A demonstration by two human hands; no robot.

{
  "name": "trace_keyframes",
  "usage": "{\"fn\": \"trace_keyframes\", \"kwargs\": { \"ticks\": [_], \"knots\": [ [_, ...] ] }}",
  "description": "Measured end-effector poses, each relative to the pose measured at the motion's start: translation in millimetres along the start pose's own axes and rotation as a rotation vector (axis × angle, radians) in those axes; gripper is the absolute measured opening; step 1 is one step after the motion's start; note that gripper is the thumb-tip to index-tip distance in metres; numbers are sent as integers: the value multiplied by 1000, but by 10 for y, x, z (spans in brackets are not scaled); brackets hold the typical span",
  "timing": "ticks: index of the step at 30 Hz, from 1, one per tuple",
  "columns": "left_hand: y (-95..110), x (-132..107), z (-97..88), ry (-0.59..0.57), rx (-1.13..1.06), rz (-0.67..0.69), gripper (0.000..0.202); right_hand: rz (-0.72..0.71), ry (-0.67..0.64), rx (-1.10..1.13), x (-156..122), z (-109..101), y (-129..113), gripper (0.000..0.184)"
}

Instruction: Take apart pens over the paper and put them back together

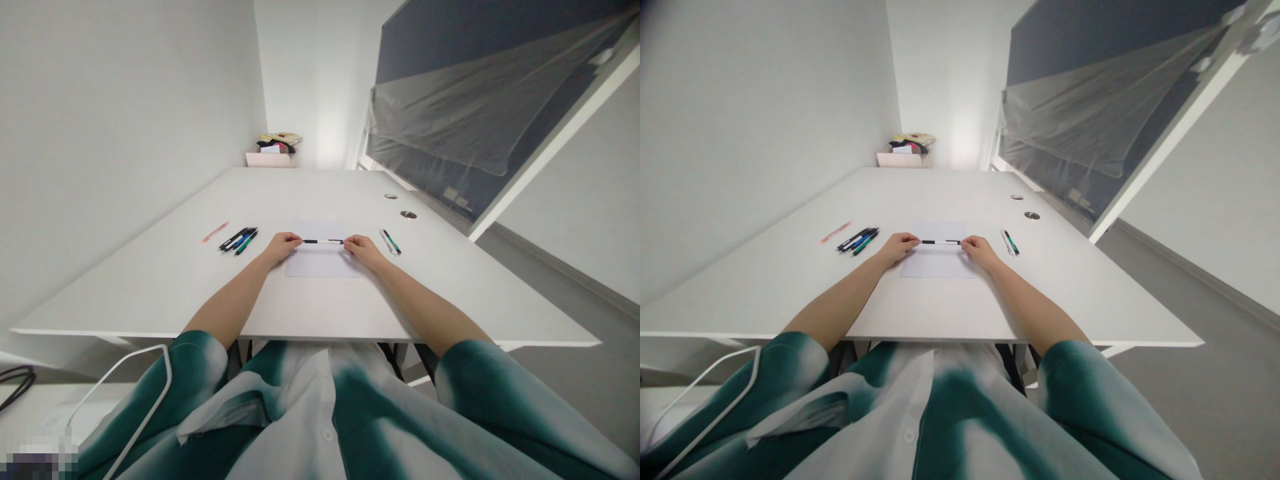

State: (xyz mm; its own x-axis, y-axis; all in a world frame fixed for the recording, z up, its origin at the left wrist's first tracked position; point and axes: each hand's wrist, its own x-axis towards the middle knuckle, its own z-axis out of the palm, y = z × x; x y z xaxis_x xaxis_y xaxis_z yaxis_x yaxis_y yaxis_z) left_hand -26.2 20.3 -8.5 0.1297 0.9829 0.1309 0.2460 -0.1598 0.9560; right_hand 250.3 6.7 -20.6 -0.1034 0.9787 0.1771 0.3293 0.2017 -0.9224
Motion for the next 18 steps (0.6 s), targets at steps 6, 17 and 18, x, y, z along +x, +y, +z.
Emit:
{"fn": "trace_keyframes", "kwargs": {
  "ticks": [6,17,18],
  "knots": [
    [-22,22,-2,-9,12,-10,24,-4,6,-39,4,-4,7,26],
    [-84,59,-5,-15,65,-2,30,18,14,-39,21,2,11,22],
    [-85,58,-5,-16,68,-1,31,19,14,-40,21,2,12,22]
  ]
}}
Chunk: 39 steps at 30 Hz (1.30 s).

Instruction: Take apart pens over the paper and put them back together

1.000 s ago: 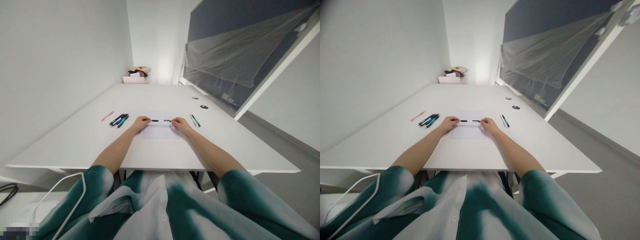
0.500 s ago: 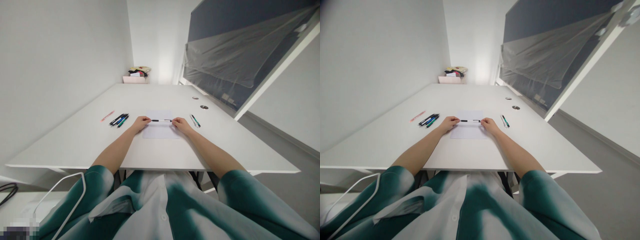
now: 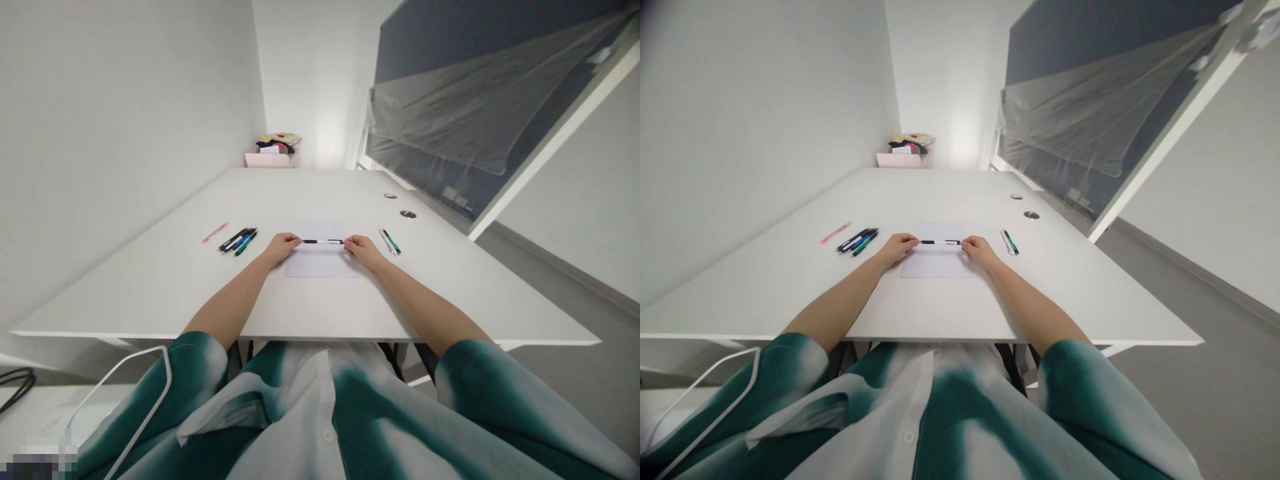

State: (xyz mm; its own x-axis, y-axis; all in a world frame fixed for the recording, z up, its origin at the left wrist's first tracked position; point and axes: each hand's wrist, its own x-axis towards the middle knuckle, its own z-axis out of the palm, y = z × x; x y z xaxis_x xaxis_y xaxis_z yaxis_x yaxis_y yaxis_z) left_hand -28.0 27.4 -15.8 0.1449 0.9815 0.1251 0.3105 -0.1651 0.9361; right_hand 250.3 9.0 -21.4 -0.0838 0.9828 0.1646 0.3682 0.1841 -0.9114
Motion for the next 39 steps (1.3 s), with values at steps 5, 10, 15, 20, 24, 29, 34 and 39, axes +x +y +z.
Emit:
{"fn": "trace_keyframes", "kwargs": {
  "ticks": [5,10,15,20,24,29,34,39],
  "knots": [
    [10,-7,-5,-14,13,7,32,-2,-7,-8,0,-3,15,25],
    [7,0,-3,-13,37,7,34,1,-1,2,-3,1,9,25],
    [-11,7,2,-16,45,17,34,11,-1,-3,-11,-1,-12,24],
    [-19,15,0,-16,47,24,31,0,-3,-11,-17,-3,-26,25],
    [-8,11,-6,-26,54,31,30,7,-10,-4,-16,-3,-37,26],
    [0,4,-4,-24,84,22,33,-3,-22,-10,-20,-9,-46,27],
    [-18,10,-1,-24,97,17,35,-6,-22,-23,-28,-14,-55,28],
    [-13,6,-5,-21,102,28,36,-13,-19,-41,-32,-13,-52,33]
  ]
}}
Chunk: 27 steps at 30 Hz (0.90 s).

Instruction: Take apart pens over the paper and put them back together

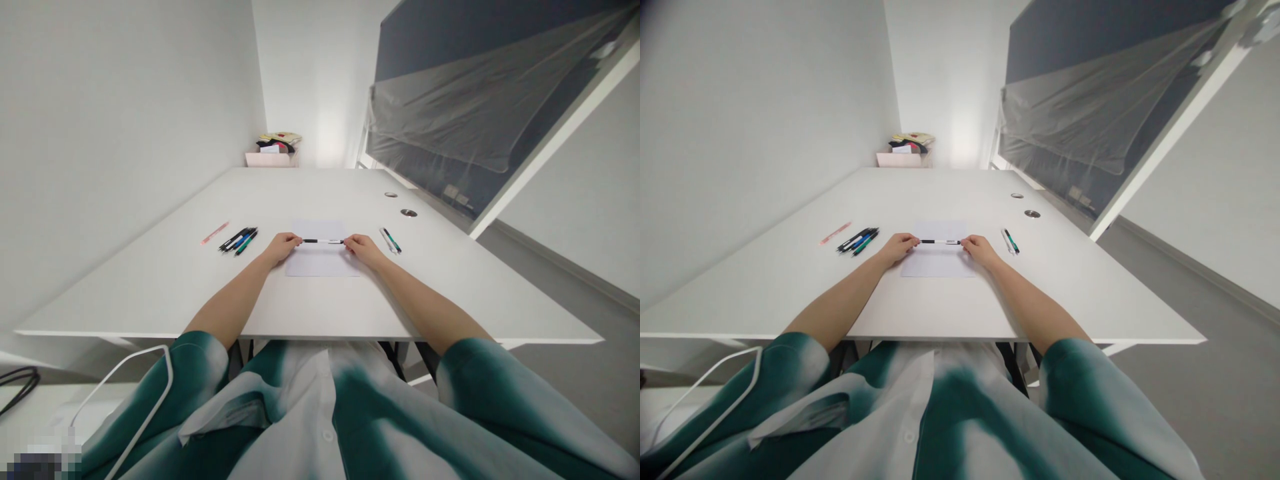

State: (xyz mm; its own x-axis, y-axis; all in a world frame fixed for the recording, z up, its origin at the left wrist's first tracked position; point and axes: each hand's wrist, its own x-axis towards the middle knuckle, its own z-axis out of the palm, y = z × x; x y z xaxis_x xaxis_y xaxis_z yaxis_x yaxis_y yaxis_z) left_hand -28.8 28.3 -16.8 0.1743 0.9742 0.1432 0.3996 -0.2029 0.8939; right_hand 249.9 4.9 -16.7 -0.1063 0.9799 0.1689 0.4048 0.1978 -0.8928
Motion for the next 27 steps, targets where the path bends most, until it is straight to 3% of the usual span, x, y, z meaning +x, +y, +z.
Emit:
{"fn": "trace_keyframes", "kwargs": {
  "ticks": [27],
  "knots": [
    [84,-32,-7,-6,38,1,35,-20,-10,-13,7,2,4,40]
  ]
}}
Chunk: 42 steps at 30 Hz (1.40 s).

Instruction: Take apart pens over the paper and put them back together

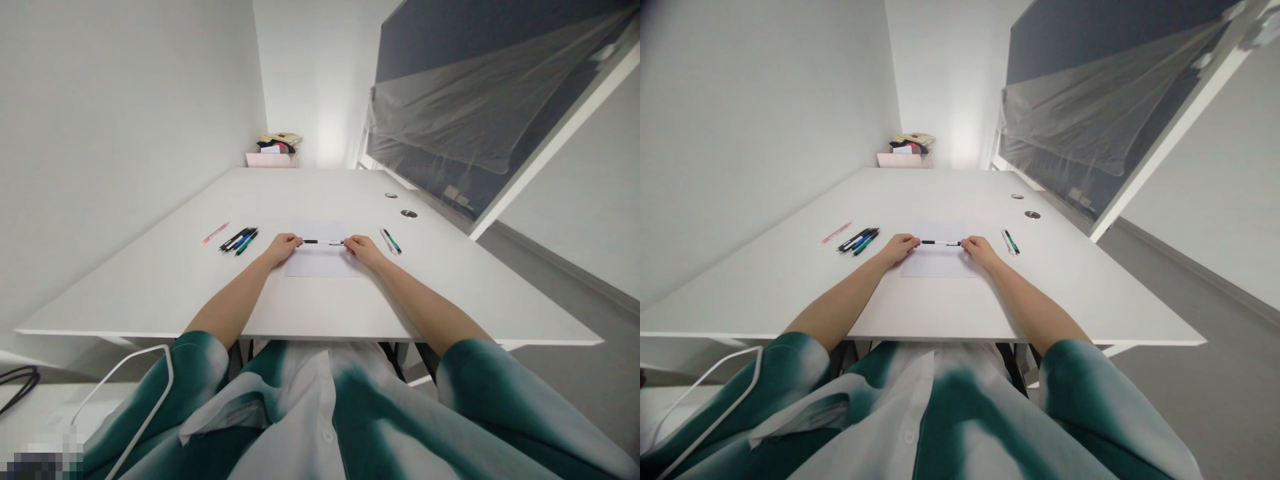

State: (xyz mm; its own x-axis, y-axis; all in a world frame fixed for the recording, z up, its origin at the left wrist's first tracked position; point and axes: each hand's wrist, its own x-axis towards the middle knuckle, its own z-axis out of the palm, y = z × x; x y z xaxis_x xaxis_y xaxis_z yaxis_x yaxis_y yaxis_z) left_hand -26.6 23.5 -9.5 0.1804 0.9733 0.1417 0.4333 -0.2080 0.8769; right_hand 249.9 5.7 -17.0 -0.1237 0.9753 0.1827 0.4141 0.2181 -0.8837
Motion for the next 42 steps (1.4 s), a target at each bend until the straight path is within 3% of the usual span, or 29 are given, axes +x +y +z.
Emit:
{"fn": "trace_keyframes", "kwargs": {
  "ticks": [42],
  "knots": [
    [17,-31,19,5,37,5,42,12,1,4,32,8,46,45]
  ]
}}
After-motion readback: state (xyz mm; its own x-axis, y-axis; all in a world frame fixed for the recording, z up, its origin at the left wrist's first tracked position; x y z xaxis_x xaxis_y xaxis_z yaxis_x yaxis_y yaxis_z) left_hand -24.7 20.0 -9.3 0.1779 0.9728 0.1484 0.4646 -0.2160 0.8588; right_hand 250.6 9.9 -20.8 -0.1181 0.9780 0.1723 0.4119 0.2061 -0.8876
